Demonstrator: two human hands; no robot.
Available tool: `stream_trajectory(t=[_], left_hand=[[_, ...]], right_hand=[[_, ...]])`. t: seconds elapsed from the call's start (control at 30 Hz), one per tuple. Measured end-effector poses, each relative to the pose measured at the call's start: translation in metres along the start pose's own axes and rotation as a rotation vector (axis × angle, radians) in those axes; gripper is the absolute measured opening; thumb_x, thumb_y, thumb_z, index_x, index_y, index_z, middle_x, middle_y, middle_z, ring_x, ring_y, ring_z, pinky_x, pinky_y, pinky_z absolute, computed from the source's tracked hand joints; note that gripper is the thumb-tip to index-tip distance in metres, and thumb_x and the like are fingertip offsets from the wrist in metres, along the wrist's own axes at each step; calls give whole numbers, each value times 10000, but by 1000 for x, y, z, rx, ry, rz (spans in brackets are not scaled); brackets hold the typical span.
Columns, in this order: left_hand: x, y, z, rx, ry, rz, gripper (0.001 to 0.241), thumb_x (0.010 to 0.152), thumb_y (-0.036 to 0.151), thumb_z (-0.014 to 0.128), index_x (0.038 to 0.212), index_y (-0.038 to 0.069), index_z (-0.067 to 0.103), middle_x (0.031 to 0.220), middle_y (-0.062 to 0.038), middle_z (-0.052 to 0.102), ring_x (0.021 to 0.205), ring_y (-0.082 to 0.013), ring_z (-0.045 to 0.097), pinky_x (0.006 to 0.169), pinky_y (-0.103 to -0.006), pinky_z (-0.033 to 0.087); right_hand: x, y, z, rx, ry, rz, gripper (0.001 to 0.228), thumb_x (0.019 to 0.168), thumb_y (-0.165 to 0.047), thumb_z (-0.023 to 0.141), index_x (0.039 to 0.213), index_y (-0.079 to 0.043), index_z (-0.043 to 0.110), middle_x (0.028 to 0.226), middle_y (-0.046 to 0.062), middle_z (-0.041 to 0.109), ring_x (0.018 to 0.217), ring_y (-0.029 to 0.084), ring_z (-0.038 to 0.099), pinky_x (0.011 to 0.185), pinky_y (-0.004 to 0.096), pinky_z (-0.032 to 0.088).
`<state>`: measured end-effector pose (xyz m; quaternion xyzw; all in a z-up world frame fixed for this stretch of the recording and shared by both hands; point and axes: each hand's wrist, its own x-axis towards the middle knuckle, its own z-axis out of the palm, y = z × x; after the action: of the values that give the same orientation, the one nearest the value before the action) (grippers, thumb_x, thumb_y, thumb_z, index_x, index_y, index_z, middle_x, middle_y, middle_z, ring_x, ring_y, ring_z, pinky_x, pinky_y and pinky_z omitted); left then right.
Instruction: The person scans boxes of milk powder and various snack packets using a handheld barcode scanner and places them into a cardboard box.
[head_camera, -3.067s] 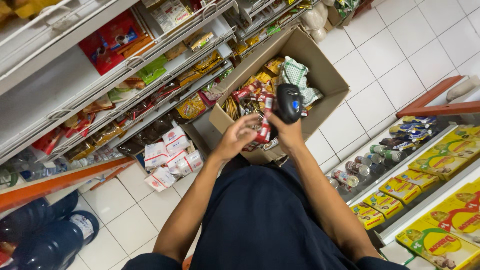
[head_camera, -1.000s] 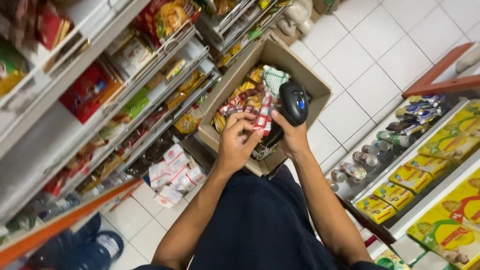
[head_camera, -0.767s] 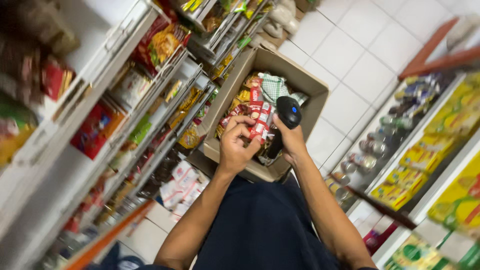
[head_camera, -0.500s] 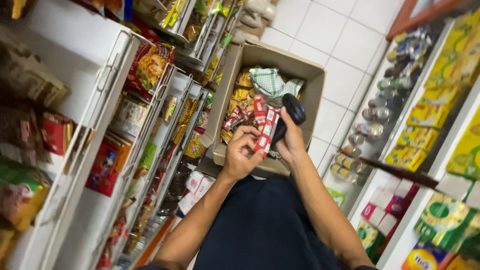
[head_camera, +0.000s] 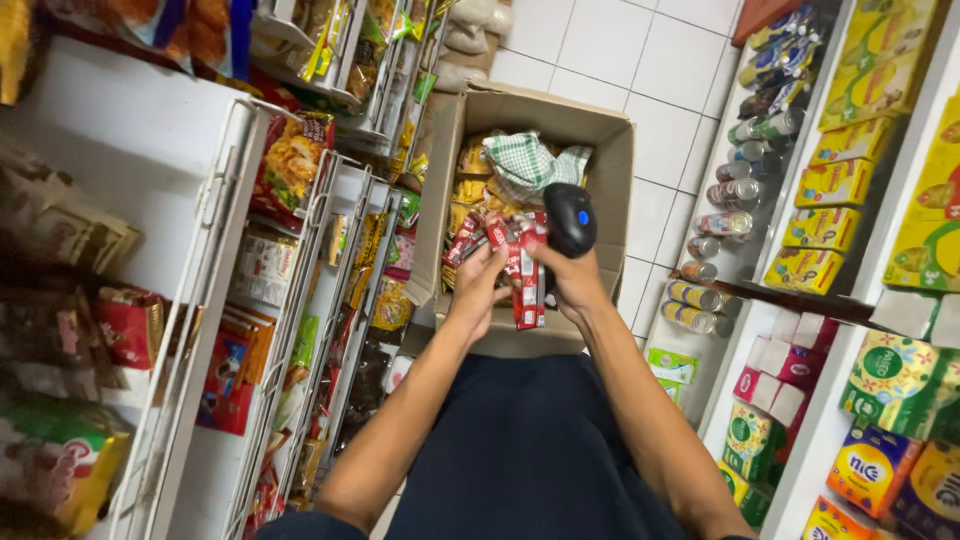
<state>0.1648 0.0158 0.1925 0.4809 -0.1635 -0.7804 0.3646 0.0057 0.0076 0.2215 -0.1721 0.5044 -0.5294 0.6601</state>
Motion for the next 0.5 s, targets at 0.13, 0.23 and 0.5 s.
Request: stream_trajectory(t=[0.13, 0.23, 0.5], left_hand=[[11, -14, -7, 154, -53, 110, 342, 1013, 102, 572, 1353, 68, 581, 1050, -55, 721, 791, -113, 681, 534, -278, 572], [17, -7, -7, 328, -68, 84, 410, 969, 41, 540, 1373, 104, 572, 1060, -54, 727, 739, -106, 677, 479, -249, 538], [22, -11, -18, 181, -218, -184, 493, 1081, 489, 351, 1419, 207, 571, 1223, 14, 698, 883, -86, 693, 574, -226, 547]], right_hand=[[-10, 9, -9, -95, 50, 8, 443, 846, 59, 766, 1253, -24, 613, 1071, 66, 684, 928, 167, 680, 806, 340, 580], [-5, 12, -6, -87, 20, -51, 453, 851, 56, 771, 1264, -22, 603, 1107, 48, 667, 980, 150, 674, 854, 328, 583], [-22, 21, -17, -246, -61, -69, 513, 832, 23, 798, 1307, -19, 611, 1188, 64, 687, 1043, 145, 671, 909, 322, 572]])
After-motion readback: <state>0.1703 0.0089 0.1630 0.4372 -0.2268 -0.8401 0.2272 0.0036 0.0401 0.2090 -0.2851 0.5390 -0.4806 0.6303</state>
